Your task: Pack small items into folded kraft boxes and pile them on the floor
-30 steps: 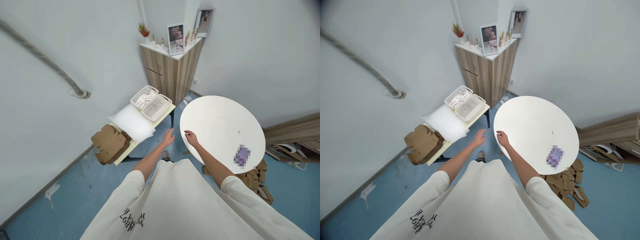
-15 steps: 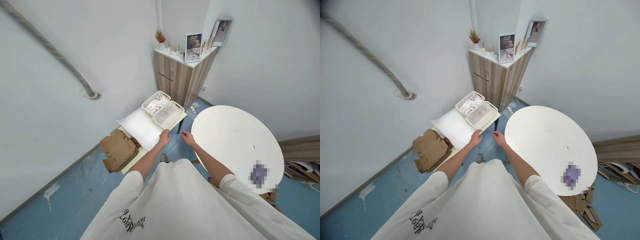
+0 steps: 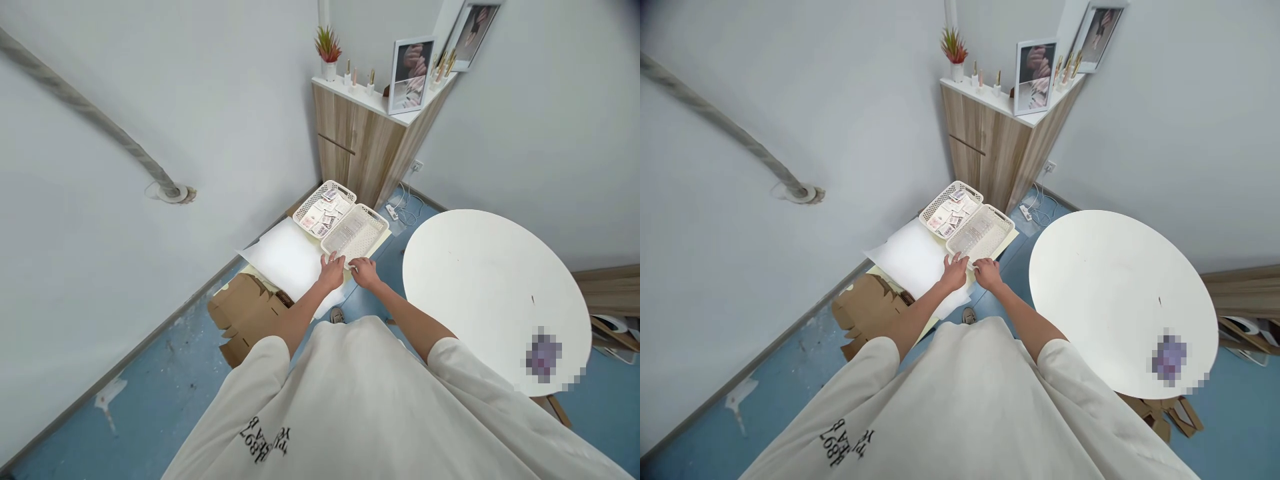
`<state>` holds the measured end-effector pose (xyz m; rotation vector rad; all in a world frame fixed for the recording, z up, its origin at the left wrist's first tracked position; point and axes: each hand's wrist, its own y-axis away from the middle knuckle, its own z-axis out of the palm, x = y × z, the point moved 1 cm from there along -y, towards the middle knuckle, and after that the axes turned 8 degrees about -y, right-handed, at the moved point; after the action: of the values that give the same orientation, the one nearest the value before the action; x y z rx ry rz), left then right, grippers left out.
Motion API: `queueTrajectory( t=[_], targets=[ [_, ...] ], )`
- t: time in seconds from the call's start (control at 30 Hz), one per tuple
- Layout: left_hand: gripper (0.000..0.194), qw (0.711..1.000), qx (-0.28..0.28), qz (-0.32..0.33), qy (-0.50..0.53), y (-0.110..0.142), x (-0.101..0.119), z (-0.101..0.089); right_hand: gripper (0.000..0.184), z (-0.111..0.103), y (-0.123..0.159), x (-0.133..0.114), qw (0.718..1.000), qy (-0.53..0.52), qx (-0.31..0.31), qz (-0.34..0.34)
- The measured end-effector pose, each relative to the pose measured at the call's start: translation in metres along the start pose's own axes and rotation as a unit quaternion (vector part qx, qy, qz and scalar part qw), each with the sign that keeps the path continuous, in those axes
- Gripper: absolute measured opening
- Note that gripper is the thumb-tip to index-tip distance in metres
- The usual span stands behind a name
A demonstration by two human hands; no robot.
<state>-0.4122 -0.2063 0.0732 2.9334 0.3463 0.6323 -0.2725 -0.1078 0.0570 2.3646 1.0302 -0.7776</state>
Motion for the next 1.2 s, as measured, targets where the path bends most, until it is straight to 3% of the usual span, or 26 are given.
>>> queueTrajectory(
  t=[0.43, 0.63, 0.77, 0.9, 1.0, 1.2],
  targets=[
    [0.066, 1.0, 0.0, 0.017, 0.001, -0.016, -0.016, 0.004, 0.034, 0.006, -0.018, -0.002, 0.998, 0.057, -0.026, 0.006],
    [0.059, 0.999, 0.042, 0.005, -0.001, -0.019, -0.016, -0.003, 0.032, -0.008, -0.016, -0.007, 0.997, 0.039, -0.002, -0.067],
    [0.052, 0.994, 0.097, 0.02, 0.048, -0.032, -0.009, -0.013, 0.032, -0.025, -0.014, -0.008, 0.995, -0.02, 0.071, -0.074],
    [0.043, 0.978, 0.14, 0.051, 0.147, -0.055, 0.011, -0.015, 0.027, -0.045, -0.003, -0.001, 0.979, -0.115, 0.169, -0.008],
    [0.045, 0.965, 0.141, 0.071, 0.21, -0.071, 0.037, -0.006, 0.033, -0.06, 0.015, 0.015, 0.951, -0.19, 0.237, 0.061],
    [0.055, 0.959, 0.062, 0.082, 0.266, -0.088, 0.114, 0.037, 0.038, -0.087, 0.072, 0.073, 0.891, -0.257, 0.336, 0.165]
  ],
)
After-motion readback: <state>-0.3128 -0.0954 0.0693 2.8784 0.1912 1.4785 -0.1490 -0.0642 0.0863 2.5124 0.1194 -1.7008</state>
